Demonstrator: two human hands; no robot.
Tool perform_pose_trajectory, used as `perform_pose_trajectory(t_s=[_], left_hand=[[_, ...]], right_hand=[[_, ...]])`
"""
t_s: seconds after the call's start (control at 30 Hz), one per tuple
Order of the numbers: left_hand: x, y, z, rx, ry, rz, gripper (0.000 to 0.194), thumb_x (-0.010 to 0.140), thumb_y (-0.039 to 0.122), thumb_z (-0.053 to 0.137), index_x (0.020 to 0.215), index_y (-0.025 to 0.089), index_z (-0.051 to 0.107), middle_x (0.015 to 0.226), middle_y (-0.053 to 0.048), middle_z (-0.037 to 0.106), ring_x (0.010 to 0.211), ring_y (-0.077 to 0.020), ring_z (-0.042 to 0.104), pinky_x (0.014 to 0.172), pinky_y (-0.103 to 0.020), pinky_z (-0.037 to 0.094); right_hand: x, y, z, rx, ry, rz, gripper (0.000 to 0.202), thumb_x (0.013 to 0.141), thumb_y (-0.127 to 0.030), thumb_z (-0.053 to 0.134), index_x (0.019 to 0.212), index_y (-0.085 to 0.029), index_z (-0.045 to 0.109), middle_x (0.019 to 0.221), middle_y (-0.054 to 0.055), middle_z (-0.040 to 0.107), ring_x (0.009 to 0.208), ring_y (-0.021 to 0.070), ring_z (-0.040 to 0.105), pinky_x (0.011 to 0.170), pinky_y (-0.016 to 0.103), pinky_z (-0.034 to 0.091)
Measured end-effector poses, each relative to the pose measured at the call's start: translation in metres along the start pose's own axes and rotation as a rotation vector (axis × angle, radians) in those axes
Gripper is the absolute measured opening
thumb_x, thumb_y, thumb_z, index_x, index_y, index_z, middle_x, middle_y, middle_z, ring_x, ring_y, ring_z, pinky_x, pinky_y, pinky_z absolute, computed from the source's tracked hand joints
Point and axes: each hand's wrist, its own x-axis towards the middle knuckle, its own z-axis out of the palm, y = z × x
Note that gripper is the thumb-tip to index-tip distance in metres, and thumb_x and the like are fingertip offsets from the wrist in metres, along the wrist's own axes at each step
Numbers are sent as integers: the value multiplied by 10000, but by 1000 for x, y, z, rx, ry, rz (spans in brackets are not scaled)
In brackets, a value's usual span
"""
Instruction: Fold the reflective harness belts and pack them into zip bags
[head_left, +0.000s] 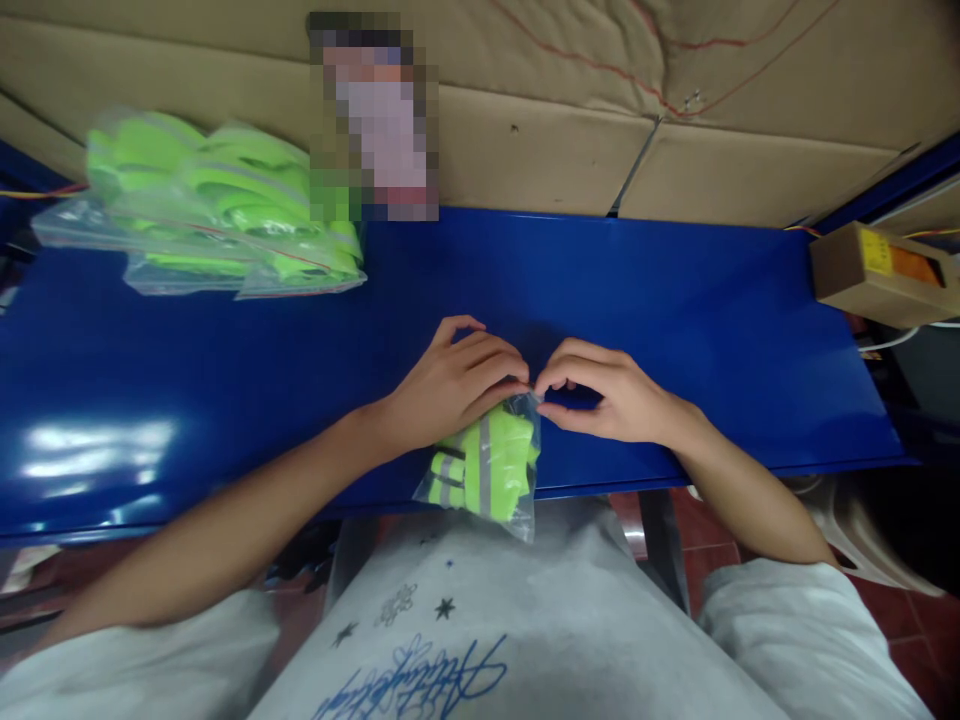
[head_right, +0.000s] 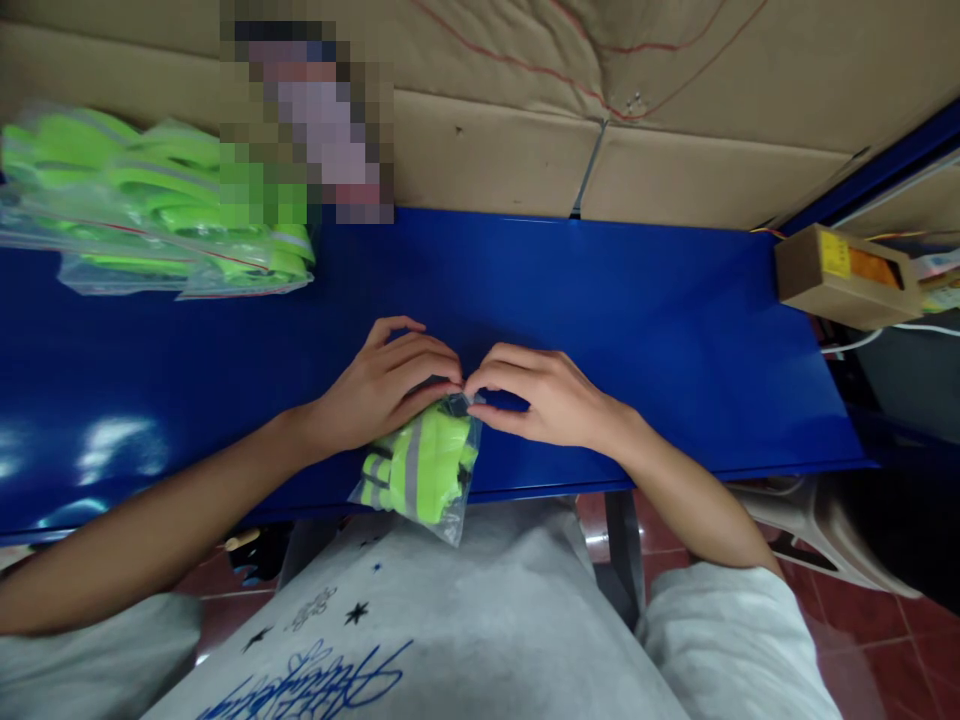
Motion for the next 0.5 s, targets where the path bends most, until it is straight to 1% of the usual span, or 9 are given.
perform_pose_trajectory(t_s=[0.13,0.23,0.3,0.37,0.43,0.5], left_hand=[[0,0,-1,11,-31,9,166,1059,368,569,1096,224,642,1056,-26,762,959,-174,697,1031,-398,392],[0,-1,-1,31,-44,-10,211,1048,401,582,1110,205,631,1058,-39,752,970,-198,693,1010,-405,395],[0,-3,0,37,-48,-34,243,1041,414,592,1126,190,629,1054,-48,751,977,-210,696,991,-400,414],[-1,-4,1,23,-48,-67,263,1036,418,599,1158,187,632,1048,-53,753,984,-215,701,954,-380,447],[-2,-4,3,-19,-48,-100,291,1032,428,605,1205,195,624,1055,-58,752,984,-209,707,911,-351,484],[-3,-3,5,-65,-43,-130,335,1028,447,606,1251,197,599,1069,-67,746,975,-202,712,889,-334,512]], right_hand=[[2,3,-1,173,-35,23,63,926,-236,680,952,-207,630,856,-3,592,768,112,562,717,255,482],[1,4,-4,264,-65,43,139,847,-140,680,869,-205,559,779,-44,536,696,81,498,663,214,436],[0,2,-7,265,-70,64,163,827,-111,675,846,-202,541,763,-50,528,684,75,487,655,204,425],[0,0,-10,220,-62,72,129,871,-146,677,855,-201,561,768,-41,557,692,81,516,669,212,437],[1,-1,-13,153,-67,70,37,963,-221,644,939,-202,624,841,-10,640,755,104,590,723,237,470],[1,-1,-14,101,-85,64,122,1041,-275,573,1074,-210,671,973,26,715,859,128,657,796,267,499]])
